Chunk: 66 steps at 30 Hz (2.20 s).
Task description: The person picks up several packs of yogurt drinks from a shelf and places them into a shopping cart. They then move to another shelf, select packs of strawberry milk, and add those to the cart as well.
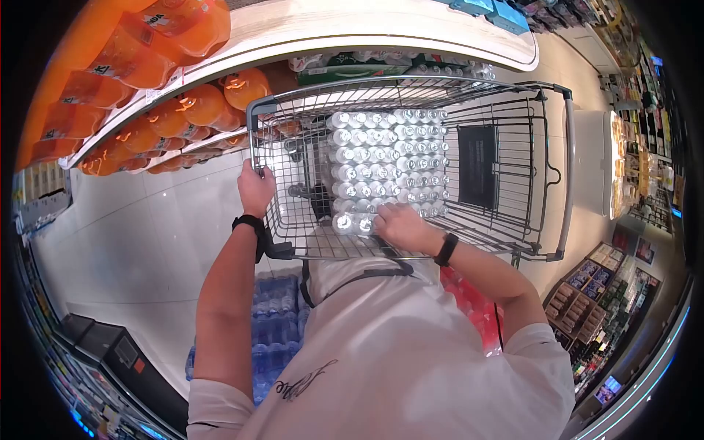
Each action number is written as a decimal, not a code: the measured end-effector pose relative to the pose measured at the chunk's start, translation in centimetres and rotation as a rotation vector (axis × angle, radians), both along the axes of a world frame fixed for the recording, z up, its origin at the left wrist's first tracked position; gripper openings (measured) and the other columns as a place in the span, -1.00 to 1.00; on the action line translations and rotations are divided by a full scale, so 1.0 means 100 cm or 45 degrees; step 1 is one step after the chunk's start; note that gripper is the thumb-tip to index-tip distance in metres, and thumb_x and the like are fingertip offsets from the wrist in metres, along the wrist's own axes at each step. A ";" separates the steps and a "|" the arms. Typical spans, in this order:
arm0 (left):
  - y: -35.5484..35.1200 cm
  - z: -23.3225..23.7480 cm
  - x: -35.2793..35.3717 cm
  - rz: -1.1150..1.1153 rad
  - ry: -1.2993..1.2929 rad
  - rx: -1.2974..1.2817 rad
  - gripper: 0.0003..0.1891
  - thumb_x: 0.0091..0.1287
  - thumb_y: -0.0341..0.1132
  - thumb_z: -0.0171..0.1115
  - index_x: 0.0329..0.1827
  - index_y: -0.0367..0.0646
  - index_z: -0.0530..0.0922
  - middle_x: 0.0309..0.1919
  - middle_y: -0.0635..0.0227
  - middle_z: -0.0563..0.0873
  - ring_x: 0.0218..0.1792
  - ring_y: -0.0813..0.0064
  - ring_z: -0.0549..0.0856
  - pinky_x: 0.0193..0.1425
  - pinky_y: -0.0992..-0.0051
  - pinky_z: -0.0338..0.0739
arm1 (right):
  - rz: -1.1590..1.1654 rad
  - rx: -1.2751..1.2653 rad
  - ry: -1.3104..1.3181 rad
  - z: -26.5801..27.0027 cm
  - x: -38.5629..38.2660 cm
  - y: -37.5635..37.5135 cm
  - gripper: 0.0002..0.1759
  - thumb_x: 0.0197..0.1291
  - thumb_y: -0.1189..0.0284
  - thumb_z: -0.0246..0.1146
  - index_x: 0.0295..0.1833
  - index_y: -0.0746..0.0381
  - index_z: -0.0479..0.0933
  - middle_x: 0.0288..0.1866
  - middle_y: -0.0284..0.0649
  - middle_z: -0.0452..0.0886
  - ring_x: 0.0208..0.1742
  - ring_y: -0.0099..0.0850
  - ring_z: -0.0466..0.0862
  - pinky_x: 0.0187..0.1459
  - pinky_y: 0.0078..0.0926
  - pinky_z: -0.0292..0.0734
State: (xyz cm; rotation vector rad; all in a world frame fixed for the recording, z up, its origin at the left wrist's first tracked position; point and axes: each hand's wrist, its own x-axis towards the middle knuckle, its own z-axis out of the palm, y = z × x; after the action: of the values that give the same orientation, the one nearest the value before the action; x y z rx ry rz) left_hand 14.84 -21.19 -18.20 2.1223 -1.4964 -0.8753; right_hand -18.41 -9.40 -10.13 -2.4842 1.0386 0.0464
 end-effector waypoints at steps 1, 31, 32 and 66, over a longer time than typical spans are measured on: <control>0.000 -0.001 0.000 0.008 0.005 0.003 -0.82 0.27 -0.40 0.27 -0.15 -0.30 0.54 -0.43 0.02 0.76 -0.35 0.04 0.79 -0.20 0.19 0.64 | 0.048 -0.011 -0.007 -0.008 0.002 0.002 -0.88 0.12 0.45 0.21 -0.27 0.28 0.53 -0.25 -0.15 0.54 -0.16 -0.22 0.65 -0.19 -0.25 0.59; -0.002 0.014 -0.005 0.135 0.148 0.119 -0.37 0.38 0.25 0.20 -0.10 -0.30 0.58 -0.37 0.00 0.77 -0.29 -0.05 0.77 -0.11 0.11 0.61 | -0.873 0.079 -0.258 -0.103 0.086 -0.147 -0.71 0.11 0.28 0.36 -0.43 0.32 0.60 -0.39 0.08 0.67 -0.32 0.06 0.70 -0.23 -0.04 0.62; -0.002 0.013 -0.005 0.134 0.161 0.105 -0.36 0.36 0.25 0.22 -0.09 -0.31 0.58 -0.37 0.00 0.77 -0.28 -0.04 0.77 -0.11 0.12 0.61 | -0.920 0.079 -0.260 -0.118 0.093 -0.152 -0.71 0.11 0.28 0.37 -0.43 0.31 0.61 -0.39 0.08 0.67 -0.33 0.06 0.70 -0.23 -0.04 0.62; -0.002 0.015 -0.010 0.097 0.091 0.056 -0.39 0.27 0.11 0.41 -0.09 -0.40 0.53 -0.35 -0.09 0.76 -0.26 -0.11 0.77 -0.15 0.14 0.61 | -0.112 -0.245 0.233 -0.169 0.105 -0.110 -0.56 0.31 0.26 0.22 0.19 0.31 0.59 0.51 0.04 0.35 0.52 0.03 0.32 0.48 0.02 0.19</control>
State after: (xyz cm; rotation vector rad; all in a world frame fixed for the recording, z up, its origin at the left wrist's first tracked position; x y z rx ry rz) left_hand 13.80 -21.41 -16.74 2.1409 -1.3636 -0.9541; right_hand -7.93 -20.42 -26.99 -2.6419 1.2814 0.1562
